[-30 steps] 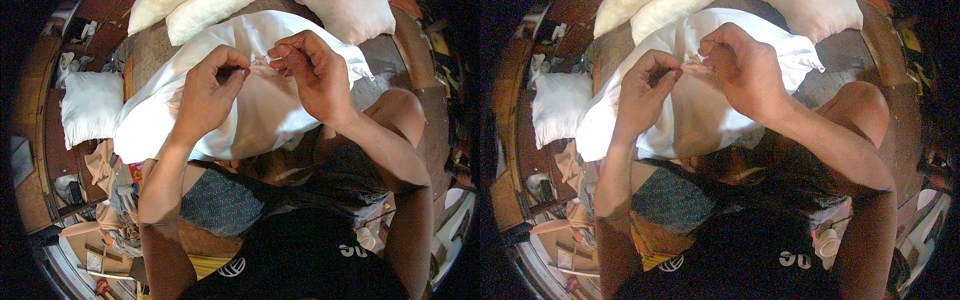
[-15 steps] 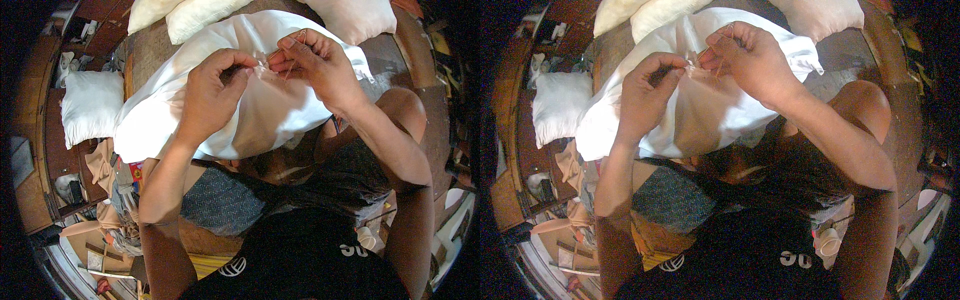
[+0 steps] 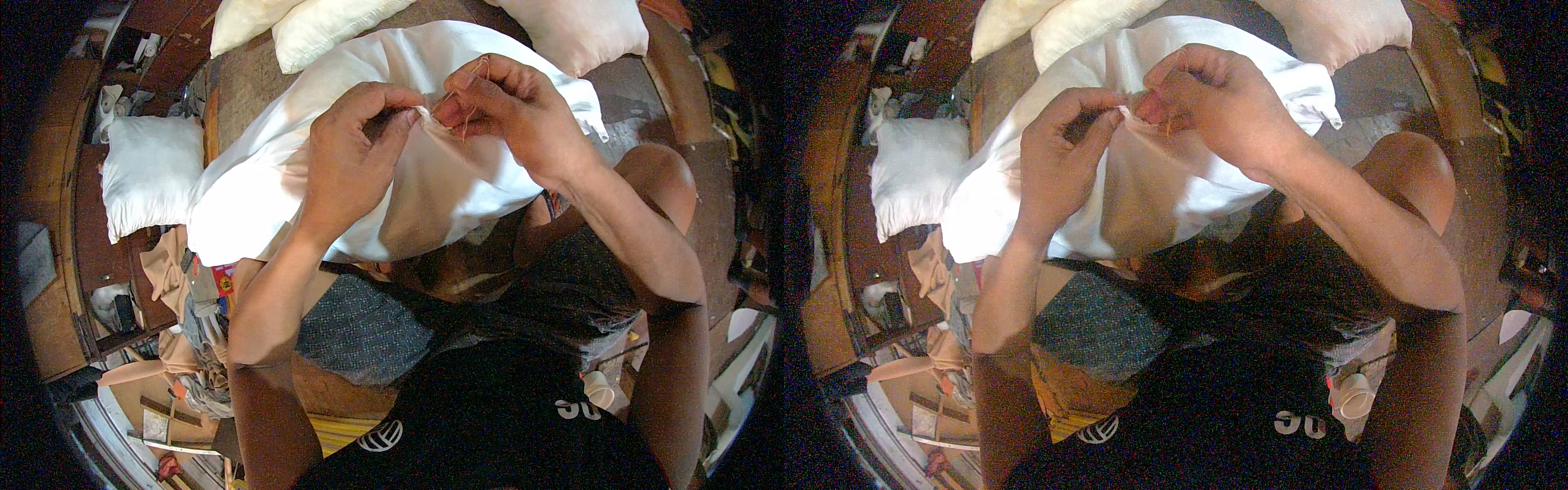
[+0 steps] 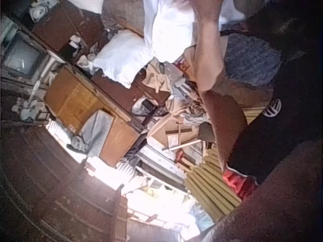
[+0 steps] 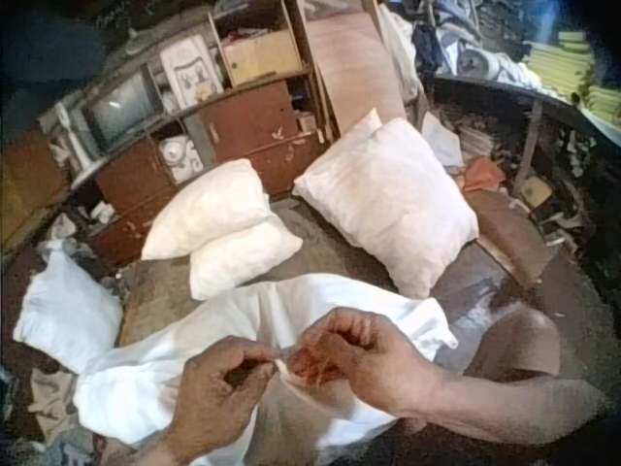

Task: The person hand-sews the opening of a white pillowcase using a needle and thread. They repeatedly insert the needle through the fabric and pull the thread to close the seam.

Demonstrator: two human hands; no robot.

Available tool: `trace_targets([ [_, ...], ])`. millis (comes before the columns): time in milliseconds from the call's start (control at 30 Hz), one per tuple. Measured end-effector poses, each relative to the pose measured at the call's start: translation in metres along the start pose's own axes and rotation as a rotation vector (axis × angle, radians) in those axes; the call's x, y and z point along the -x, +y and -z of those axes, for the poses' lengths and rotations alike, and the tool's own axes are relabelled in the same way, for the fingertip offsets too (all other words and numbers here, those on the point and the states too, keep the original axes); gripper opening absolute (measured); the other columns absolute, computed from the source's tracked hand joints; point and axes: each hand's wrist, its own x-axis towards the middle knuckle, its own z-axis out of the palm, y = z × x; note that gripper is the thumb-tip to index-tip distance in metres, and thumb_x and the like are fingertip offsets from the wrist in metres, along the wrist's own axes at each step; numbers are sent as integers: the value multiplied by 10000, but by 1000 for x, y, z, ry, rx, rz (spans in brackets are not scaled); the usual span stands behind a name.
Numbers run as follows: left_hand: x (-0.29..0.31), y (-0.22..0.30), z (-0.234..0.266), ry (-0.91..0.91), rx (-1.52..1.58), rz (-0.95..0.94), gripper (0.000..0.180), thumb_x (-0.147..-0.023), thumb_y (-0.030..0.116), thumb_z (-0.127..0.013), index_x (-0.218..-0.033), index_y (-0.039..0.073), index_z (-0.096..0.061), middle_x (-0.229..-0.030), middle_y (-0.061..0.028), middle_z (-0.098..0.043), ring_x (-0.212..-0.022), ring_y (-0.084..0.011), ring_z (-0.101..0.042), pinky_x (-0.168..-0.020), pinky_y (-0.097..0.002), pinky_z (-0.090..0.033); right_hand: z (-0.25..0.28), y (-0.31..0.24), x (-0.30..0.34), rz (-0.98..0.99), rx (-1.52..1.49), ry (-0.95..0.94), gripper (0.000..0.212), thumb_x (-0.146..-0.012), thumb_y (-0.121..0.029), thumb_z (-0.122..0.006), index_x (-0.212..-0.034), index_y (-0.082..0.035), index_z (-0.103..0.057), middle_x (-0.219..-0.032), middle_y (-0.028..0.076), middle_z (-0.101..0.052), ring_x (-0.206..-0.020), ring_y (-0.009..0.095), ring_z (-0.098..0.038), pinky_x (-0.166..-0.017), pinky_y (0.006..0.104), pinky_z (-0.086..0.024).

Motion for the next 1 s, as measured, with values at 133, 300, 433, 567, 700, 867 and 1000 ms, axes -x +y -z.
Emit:
trace_targets([
  [133, 0, -1, 0, -4, 30, 40, 111, -935, 30, -692, -1031, -2, -736, -956, -119, -724, -828, -204, -697, -765, -310, -543, -2, -1, 1, 6, 14, -34, 264, -1090, -280, -607, -1146, -41, -705, -1007, 82, -770, -953, 149, -728, -869, 302, -573],
  [300, 0, 0, 2, 1, 30, 19, 97, -936, 28, -686, -1019, -1, -725, -942, -114, -720, -819, -190, -689, -762, -303, -540, 2, -3, -1, -72, -50, -60, 254, -1075, -264, -630, -1151, -43, -729, -1047, 73, -767, -977, 141, -713, -868, 298, -563],
  [433, 2, 4, 5, -17, -3, 59, 84, -935, 23, -688, -1014, 3, -711, -939, -105, -723, -817, -177, -689, -759, -296, -541, -1, -9, 0, -126, -66, -27, 253, -1006, -210, -692, -1117, 10, -754, -1039, 89, -777, -910, 156, -722, -829, 304, -579],
  [567, 3, 7, 2, 5, 30, 68, 88, -931, 18, -696, -1018, 9, -707, -924, -95, -725, -810, -164, -688, -752, -286, -541, 4, -11, -1, -181, -8, -69, 281, -1004, -235, -706, -1149, 2, -751, -1052, 75, -775, -913, 141, -708, -827, 299, -565],
  [700, 4, 2, 1, 11, 26, 53, 94, -936, 21, -700, -1030, 11, -701, -900, -82, -725, -816, -139, -684, -751, -279, -541, 7, -11, -4, -219, 20, -67, 294, -1031, -238, -699, -1210, -6, -724, -1123, 56, -748, -937, 118, -687, -828, 290, -556],
  [867, -3, -1, 6, -21, 76, 112, 88, -943, 13, -705, -1029, 3, -684, -900, -65, -725, -837, -117, -675, -781, -278, -542, -3, -8, -3, 370, 603, 289, 208, -995, -113, -720, -1179, -18, -726, -1349, 114, -646, -1050, 197, -680, -922, 350, -564],
  [1000, -5, 5, 7, -33, 100, 162, 86, -937, -12, -710, -1016, -3, -677, -909, -58, -721, -839, -113, -667, -800, -270, -536, -7, -33, 10, 939, 1244, 158, 216, -815, -86, -791, -1031, -80, -790, -1371, 114, -647, -1288, 368, -589, -1093, 445, -497],
])
